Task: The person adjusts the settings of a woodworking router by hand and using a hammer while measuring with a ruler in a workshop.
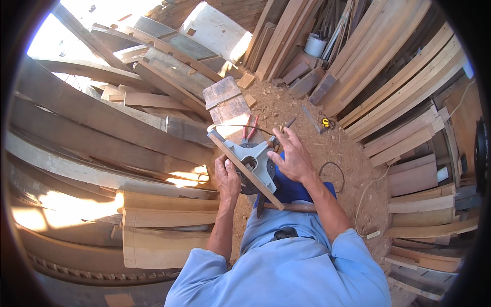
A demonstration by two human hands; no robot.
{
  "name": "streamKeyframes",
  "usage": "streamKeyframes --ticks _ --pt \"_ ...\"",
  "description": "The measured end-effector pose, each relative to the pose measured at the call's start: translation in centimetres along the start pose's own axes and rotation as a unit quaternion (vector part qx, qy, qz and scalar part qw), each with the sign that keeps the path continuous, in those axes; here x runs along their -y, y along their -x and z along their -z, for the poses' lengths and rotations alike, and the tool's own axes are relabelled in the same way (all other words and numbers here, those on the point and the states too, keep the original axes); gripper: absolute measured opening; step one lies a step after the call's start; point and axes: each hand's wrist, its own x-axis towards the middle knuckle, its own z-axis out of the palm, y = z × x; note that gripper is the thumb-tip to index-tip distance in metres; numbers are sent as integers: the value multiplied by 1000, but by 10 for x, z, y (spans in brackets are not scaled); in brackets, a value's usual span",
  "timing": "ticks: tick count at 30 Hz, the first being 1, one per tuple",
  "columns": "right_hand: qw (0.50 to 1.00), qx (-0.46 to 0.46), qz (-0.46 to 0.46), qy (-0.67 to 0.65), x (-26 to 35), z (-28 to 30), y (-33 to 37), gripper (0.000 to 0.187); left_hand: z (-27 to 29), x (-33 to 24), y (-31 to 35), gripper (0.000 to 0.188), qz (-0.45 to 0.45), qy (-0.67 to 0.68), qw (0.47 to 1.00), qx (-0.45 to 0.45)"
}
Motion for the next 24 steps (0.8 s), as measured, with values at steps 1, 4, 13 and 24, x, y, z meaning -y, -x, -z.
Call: streamKeyframes --ticks 1,4,13,24 --pt "999 27 -12 14 0 -2 -6 57 -2 -5 0 26 -13 -18 1000 -1" --pt "998 58 6 -32 -15 -11 -17 55 -7 -15 0 25 -65 -66 996 -5" --pt "986 138 39 -87 -27 10 -30 47 -5 -11 0 26 -84 -91 992 -2" --pt "994 89 -60 -7 -5 2 5 67 -8 -1 -15 23 -65 -137 988 1"
